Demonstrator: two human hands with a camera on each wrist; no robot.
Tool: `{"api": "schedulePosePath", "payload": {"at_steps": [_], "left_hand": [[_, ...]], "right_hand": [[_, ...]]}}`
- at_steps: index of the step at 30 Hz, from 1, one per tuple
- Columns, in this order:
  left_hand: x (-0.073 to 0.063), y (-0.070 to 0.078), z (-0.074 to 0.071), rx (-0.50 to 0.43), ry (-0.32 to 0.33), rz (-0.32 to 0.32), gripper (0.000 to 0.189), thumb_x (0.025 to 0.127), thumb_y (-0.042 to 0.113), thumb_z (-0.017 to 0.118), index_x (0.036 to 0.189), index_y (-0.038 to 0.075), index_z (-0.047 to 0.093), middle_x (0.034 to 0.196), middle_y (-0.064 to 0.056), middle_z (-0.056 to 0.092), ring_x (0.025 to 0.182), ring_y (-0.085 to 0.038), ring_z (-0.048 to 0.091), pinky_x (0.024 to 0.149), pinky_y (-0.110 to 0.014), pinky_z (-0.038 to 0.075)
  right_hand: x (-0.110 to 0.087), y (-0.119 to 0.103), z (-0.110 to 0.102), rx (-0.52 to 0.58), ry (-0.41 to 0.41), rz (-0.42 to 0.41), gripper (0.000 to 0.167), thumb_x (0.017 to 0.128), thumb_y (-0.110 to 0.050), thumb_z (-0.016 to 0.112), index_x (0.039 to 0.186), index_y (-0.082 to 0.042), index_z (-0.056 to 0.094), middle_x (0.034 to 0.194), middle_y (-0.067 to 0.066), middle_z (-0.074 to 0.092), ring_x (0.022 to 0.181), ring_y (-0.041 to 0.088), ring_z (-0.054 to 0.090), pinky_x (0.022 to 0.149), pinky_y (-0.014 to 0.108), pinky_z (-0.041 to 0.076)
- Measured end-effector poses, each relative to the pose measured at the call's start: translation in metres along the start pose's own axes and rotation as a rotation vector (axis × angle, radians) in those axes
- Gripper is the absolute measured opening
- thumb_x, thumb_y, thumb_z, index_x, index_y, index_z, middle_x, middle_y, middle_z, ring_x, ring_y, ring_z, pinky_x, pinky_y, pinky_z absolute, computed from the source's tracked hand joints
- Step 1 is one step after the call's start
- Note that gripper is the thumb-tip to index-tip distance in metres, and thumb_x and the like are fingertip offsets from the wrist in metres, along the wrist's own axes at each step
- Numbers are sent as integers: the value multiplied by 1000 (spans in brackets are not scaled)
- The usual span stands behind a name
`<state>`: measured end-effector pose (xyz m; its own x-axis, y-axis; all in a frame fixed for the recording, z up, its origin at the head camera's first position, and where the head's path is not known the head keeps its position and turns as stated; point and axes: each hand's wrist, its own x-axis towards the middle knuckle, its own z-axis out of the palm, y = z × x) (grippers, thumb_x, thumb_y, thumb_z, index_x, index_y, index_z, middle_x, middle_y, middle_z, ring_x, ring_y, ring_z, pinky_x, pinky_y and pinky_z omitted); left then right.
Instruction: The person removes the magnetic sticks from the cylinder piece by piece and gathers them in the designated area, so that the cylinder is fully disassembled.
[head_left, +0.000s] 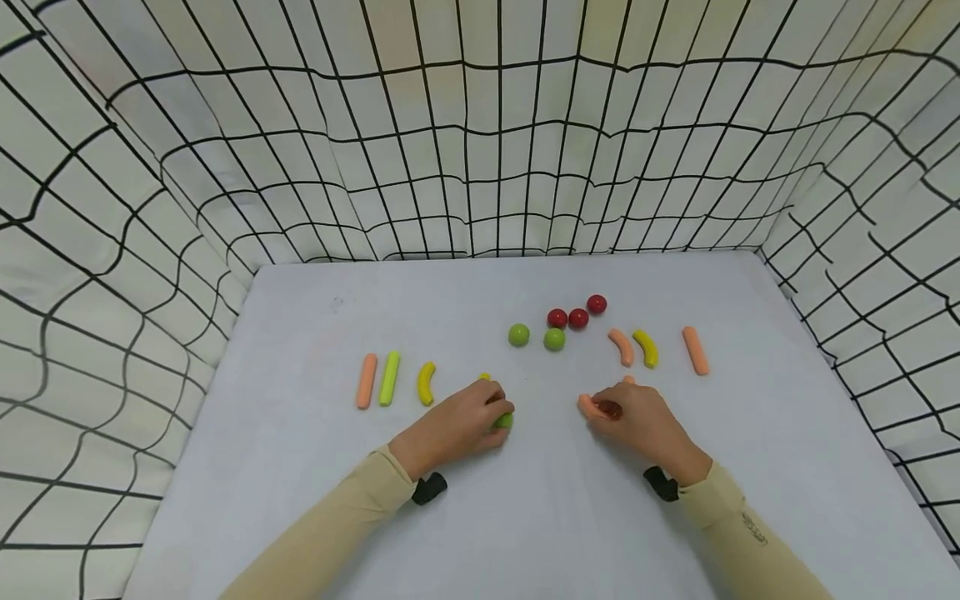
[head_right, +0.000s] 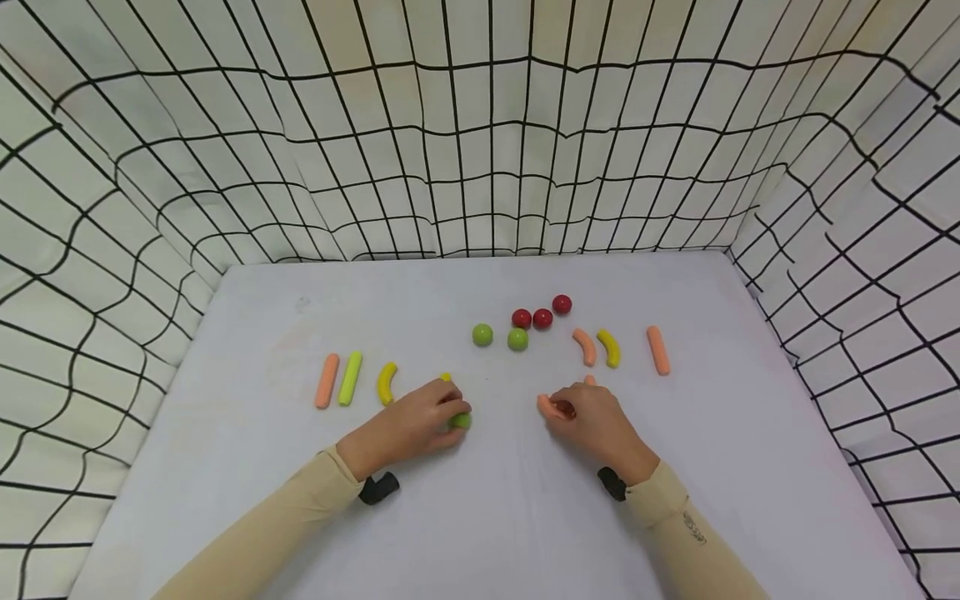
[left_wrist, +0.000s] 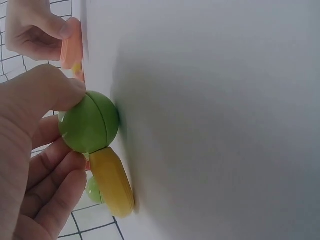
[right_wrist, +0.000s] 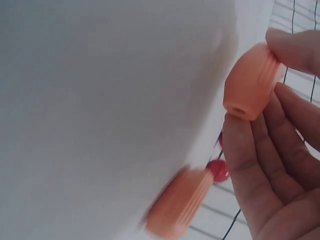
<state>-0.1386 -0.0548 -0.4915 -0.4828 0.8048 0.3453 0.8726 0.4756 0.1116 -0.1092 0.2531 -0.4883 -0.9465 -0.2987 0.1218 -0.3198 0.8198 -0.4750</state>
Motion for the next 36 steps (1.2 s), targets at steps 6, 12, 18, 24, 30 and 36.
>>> {"api": "schedulePosePath", "payload": {"at_steps": [6, 12, 18, 24, 30, 36], "left_hand": [[6, 3, 5, -35, -4, 1, 18, 90, 19, 78, 104, 9, 74, 97, -2, 64, 85, -9, 56, 74, -14, 52], [11, 7, 6, -39, 10, -2, 19, 90, 22, 79, 104, 10, 75, 96, -1, 65, 84, -8, 58, 73, -14, 53], [14, 10, 9, -32, -6, -17, 21, 92, 26, 78, 106, 11, 76, 97, 0, 65, 83, -7, 58, 73, -13, 53], [13, 8, 9, -26, -11, -13, 27, 91, 30, 80, 109, 9, 76, 100, -1, 66, 88, -9, 59, 76, -14, 55], [7, -1, 2, -28, 31, 5, 38, 87, 35, 84, 112, 8, 76, 102, -2, 68, 90, -11, 62, 79, -16, 57], [-3, -6, -2, -17, 43, 5, 33, 88, 32, 83, 110, 8, 77, 103, -3, 69, 92, -12, 65, 81, -16, 58]], "right_hand": [[-10, 11, -9, -14, 35, 96, 6, 89, -18, 80, 90, -12, 80, 73, -7, 67, 69, 4, 55, 66, 20, 51], [-11, 13, -11, -37, 40, 110, 5, 88, -14, 80, 84, -11, 78, 70, -6, 64, 66, 5, 51, 63, 20, 47], [-10, 14, -10, -77, 76, 82, 14, 89, -16, 80, 76, -14, 74, 65, -7, 58, 63, 5, 47, 60, 19, 44], [-11, 11, -13, -119, 111, 44, 14, 87, -14, 81, 78, -12, 72, 64, -5, 53, 63, 6, 44, 58, 19, 40], [-8, -5, -16, -87, 125, 3, 16, 86, -13, 83, 97, -4, 78, 77, 2, 68, 71, 11, 58, 62, 21, 51], [0, -35, -2, -5, 14, -16, 32, 81, -16, 88, 109, -5, 78, 93, 4, 76, 81, 13, 67, 71, 25, 59]]}}
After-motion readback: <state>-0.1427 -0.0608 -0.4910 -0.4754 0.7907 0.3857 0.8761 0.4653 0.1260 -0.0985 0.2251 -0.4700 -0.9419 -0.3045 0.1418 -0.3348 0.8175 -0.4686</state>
